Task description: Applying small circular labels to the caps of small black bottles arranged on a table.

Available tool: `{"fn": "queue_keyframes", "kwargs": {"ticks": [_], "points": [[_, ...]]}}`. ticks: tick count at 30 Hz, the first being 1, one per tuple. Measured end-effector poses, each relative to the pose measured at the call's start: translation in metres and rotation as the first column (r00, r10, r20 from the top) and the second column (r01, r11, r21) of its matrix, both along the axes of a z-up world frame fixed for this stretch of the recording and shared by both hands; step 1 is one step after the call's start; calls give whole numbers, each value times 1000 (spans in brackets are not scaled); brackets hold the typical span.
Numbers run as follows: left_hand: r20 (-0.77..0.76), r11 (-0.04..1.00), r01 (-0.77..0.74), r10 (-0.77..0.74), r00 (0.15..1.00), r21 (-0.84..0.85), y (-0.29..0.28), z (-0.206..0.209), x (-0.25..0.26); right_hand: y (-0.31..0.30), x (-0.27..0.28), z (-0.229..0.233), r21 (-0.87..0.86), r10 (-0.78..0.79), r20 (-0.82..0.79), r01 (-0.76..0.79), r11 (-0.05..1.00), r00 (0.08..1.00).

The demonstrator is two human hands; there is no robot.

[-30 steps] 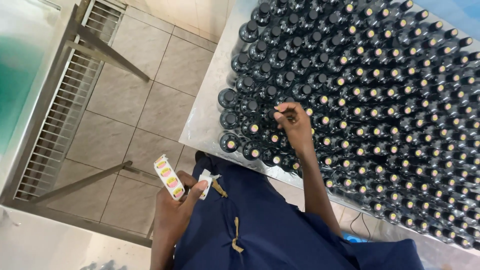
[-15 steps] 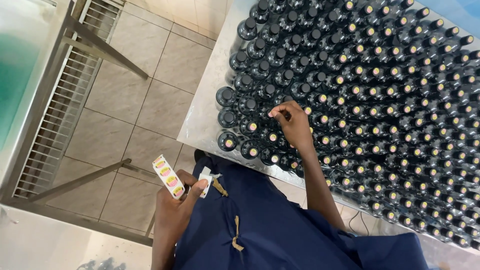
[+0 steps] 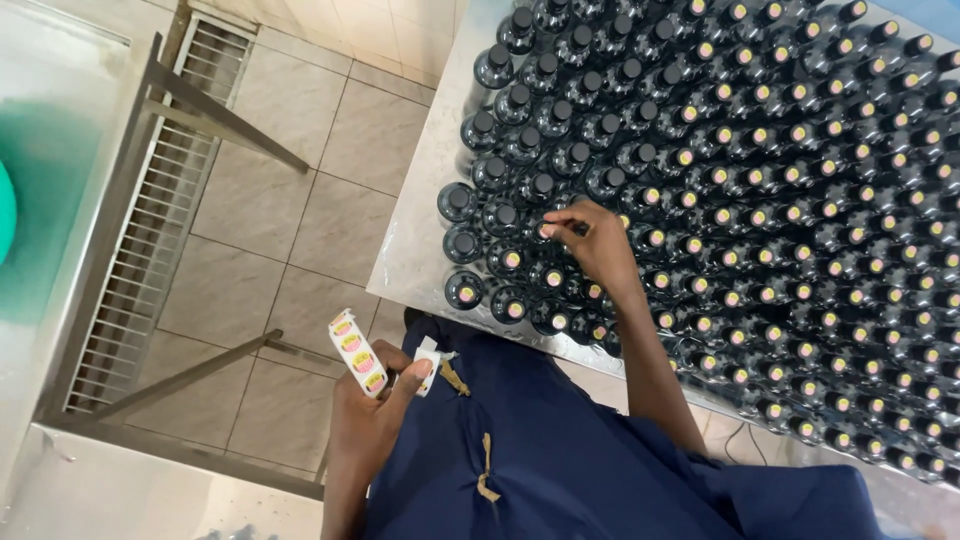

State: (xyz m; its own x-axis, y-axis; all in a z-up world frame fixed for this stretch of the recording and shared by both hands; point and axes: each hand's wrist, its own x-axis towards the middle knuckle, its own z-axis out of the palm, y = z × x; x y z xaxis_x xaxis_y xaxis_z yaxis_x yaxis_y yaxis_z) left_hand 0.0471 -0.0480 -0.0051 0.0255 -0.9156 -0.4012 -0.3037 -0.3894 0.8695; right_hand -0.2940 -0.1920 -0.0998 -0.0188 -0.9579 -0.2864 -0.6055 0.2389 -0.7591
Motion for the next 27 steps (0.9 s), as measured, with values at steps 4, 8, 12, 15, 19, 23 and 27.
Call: {"fn": "queue_keyframes", "kwargs": {"ticks": [4, 8, 12, 15, 19, 23, 27], "points": [[29, 999, 37, -36, 999, -25, -7, -1, 2, -8, 0, 3, 50, -23, 20, 22, 998, 1000], [-37, 998, 21, -23, 999, -57, -13, -6, 0, -11, -7, -5, 46, -97, 87, 93, 995, 992], [-115, 988, -44, 27, 993, -145, -23, 0, 2, -2, -8, -31, -158, -143, 105, 158, 975, 984], [-200, 971, -90, 45, 979, -223, -22, -7, 6, 36, 46, 40, -134, -148, 243, 184, 974, 959], [-200, 968, -62, 13, 980, -243, -27, -1, 10, 83, 107, 94, -186, 73, 470, 17, 982, 880], [-227, 964, -11, -52, 972, -266, -30, -8, 17, 103, 156, 136, -412, 296, 437, -103, 905, 849], [-349, 968, 38, -126, 929, -248, -33, -10, 24, 113, 164, 139, -421, 224, 384, -46, 906, 896]]}}
